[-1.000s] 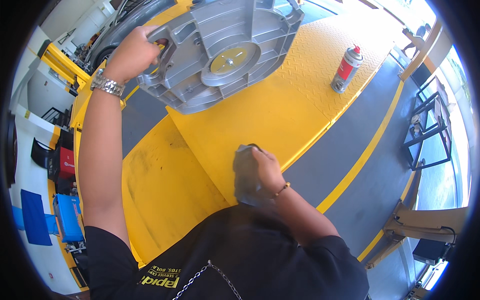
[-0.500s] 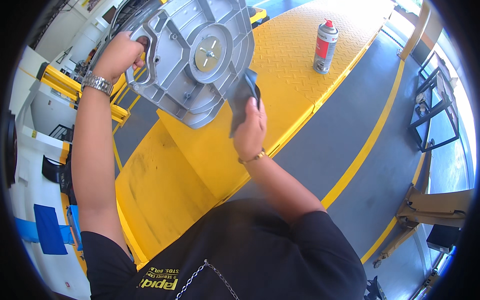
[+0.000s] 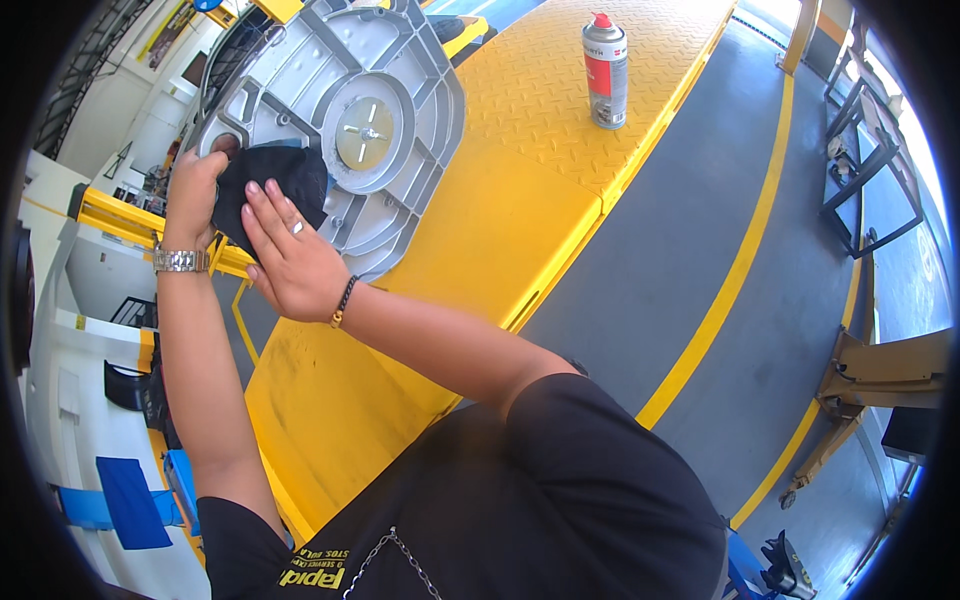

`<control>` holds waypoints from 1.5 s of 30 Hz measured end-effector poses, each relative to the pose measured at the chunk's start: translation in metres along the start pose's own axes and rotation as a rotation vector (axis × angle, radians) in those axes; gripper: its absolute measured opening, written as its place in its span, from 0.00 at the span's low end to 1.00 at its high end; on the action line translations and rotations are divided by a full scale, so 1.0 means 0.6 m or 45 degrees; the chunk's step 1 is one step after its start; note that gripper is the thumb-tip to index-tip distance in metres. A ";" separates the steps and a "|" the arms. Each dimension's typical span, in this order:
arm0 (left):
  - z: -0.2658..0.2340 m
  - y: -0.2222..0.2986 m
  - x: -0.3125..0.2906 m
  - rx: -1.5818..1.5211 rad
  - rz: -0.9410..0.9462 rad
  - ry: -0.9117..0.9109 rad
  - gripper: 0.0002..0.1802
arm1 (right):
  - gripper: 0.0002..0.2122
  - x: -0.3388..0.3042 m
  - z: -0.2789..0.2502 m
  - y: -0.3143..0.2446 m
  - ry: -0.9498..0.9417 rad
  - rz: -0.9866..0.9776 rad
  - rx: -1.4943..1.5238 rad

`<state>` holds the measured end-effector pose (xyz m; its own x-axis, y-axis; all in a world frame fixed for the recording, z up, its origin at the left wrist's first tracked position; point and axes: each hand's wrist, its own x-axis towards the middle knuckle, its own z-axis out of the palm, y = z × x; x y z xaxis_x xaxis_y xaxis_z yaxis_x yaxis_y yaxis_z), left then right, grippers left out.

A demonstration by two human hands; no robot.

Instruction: The person cleans a yellow metal platform and a gray circular turntable in a garage. They wipe the surfaces with a cloth, spray a cleaning agent, and wipe again. They also remove and clean the turntable separately before placing it back.

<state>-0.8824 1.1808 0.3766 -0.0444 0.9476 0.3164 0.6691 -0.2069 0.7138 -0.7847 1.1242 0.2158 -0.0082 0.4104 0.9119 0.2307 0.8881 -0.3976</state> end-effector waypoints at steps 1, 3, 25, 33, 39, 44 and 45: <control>0.002 -0.001 0.000 0.015 0.004 0.019 0.09 | 0.33 -0.004 0.003 0.007 0.019 0.005 0.014; 0.005 0.003 -0.007 0.035 0.037 0.007 0.12 | 0.32 0.005 -0.003 0.005 0.058 0.023 0.047; 0.018 0.026 -0.029 -0.165 0.010 -0.015 0.14 | 0.17 -0.079 -0.063 0.073 0.050 0.336 -0.003; 0.041 0.010 -0.029 -0.043 0.164 0.039 0.14 | 0.14 0.088 -0.082 0.057 0.826 0.448 0.400; 0.047 -0.004 0.007 -0.060 0.171 -0.126 0.17 | 0.19 0.192 -0.047 0.062 1.073 0.434 0.150; 0.033 -0.005 0.009 -0.070 0.106 -0.203 0.17 | 0.18 0.176 -0.038 0.046 1.063 0.514 -0.150; 0.032 -0.011 0.012 -0.052 0.121 -0.190 0.16 | 0.17 0.175 -0.039 0.047 0.886 0.601 -0.137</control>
<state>-0.8729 1.1937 0.3620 0.1305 0.9483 0.2894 0.6342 -0.3042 0.7108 -0.7562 1.1873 0.3029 0.7051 0.4807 0.5213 0.1507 0.6168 -0.7726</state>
